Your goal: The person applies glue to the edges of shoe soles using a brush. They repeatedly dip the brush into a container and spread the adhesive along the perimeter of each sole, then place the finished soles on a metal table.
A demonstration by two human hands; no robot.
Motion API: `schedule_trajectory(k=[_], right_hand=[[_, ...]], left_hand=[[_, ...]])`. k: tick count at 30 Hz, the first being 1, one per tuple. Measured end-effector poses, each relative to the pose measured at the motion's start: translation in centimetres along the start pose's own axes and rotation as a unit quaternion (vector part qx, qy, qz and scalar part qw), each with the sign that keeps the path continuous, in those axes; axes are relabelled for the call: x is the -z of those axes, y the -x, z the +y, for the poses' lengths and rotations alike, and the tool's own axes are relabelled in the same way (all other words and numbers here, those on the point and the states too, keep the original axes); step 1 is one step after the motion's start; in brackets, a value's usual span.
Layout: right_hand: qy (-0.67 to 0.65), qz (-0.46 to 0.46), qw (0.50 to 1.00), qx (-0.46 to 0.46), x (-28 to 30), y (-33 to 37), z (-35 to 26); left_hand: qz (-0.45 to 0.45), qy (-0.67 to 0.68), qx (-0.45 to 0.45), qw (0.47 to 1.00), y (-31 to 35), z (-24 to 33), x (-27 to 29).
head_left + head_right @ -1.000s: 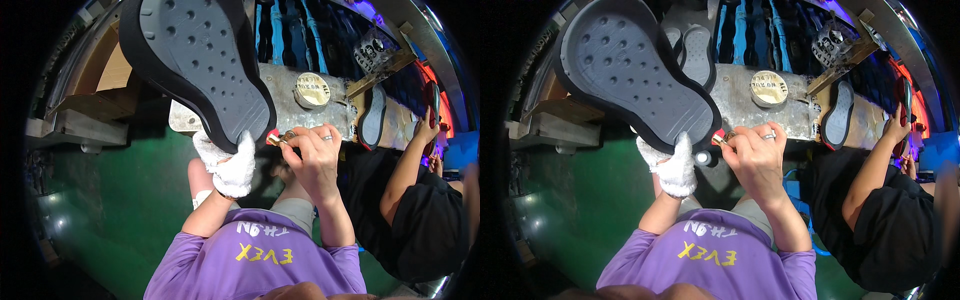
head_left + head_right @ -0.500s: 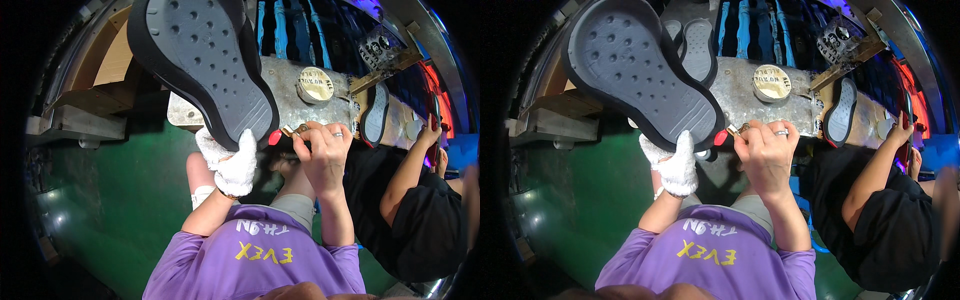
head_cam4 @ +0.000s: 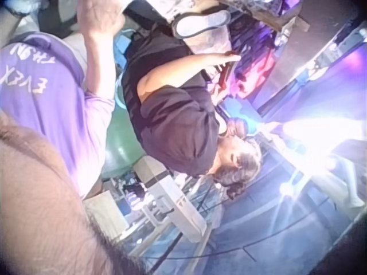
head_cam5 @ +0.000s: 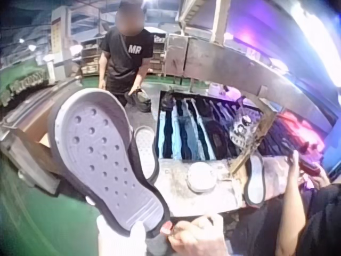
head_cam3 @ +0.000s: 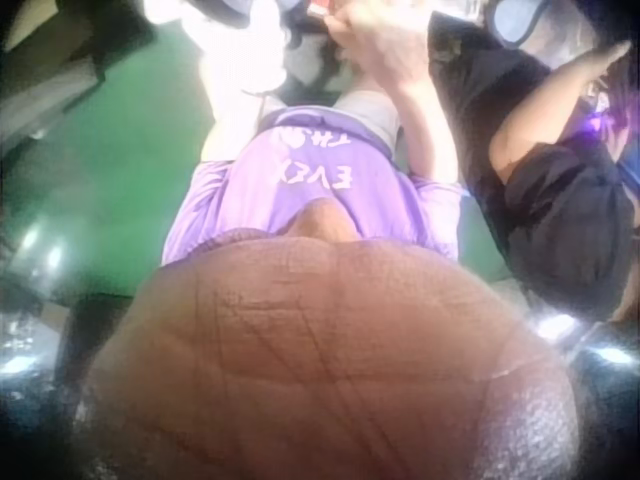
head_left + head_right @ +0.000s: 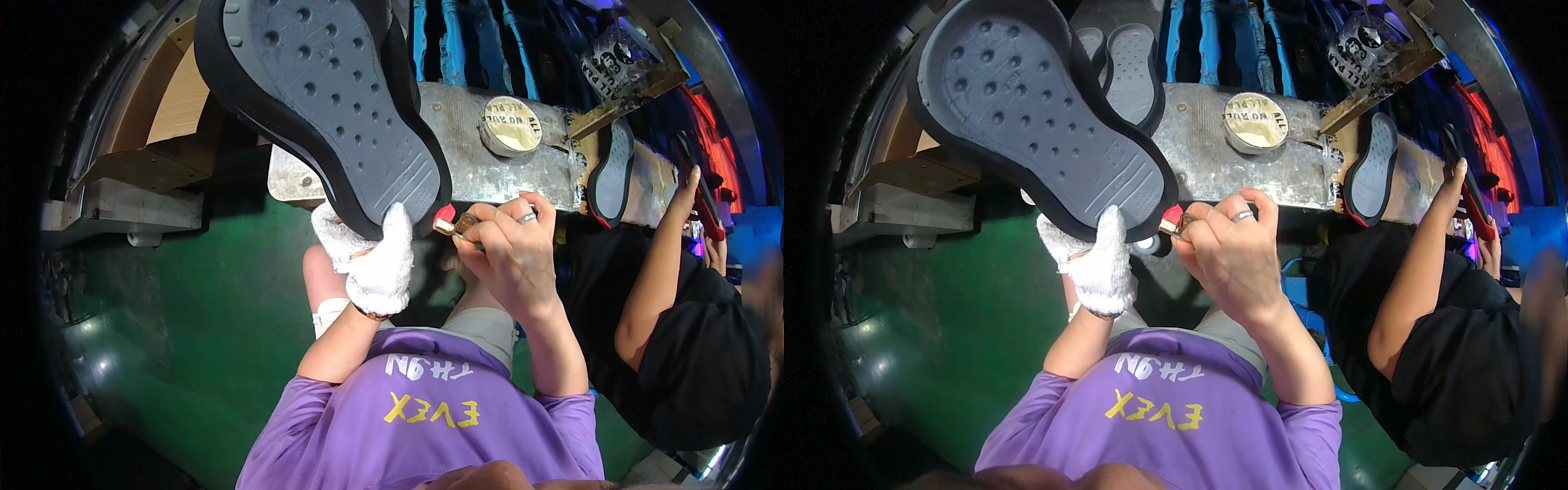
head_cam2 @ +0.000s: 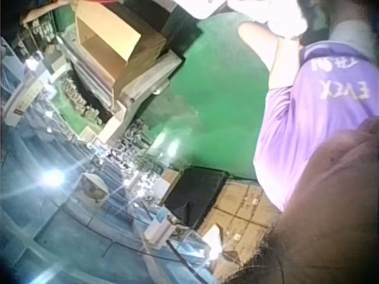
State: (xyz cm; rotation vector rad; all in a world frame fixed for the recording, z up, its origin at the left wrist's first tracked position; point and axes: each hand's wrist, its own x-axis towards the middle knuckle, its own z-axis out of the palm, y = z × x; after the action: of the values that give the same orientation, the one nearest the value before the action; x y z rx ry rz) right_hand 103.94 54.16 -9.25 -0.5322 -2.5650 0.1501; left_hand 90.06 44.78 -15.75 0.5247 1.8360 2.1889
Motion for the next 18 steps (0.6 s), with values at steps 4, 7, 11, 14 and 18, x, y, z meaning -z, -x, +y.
schedule_trajectory(k=[4,7,11,14,18], right_hand=[[-0.008,-0.005,1.000,0.004,0.1,1.1,0.0],[-0.002,0.015,1.000,-0.009,0.2,1.3,0.0],[0.017,0.012,1.000,-0.018,0.1,0.9,-0.2],[0.050,0.025,0.998,-0.032,-0.3,0.7,0.0],[0.076,0.062,0.994,-0.053,-0.7,0.8,0.6]], left_hand=[[-0.005,0.020,0.025,0.999,0.0,0.3,0.1],[-0.010,0.096,0.037,0.995,0.4,0.7,-0.1],[-0.005,0.067,0.021,0.998,0.6,-0.6,0.5],[-0.026,-0.036,0.000,0.999,0.7,-0.1,0.6],[-0.068,-0.196,-0.105,0.973,0.6,-0.6,1.2]])
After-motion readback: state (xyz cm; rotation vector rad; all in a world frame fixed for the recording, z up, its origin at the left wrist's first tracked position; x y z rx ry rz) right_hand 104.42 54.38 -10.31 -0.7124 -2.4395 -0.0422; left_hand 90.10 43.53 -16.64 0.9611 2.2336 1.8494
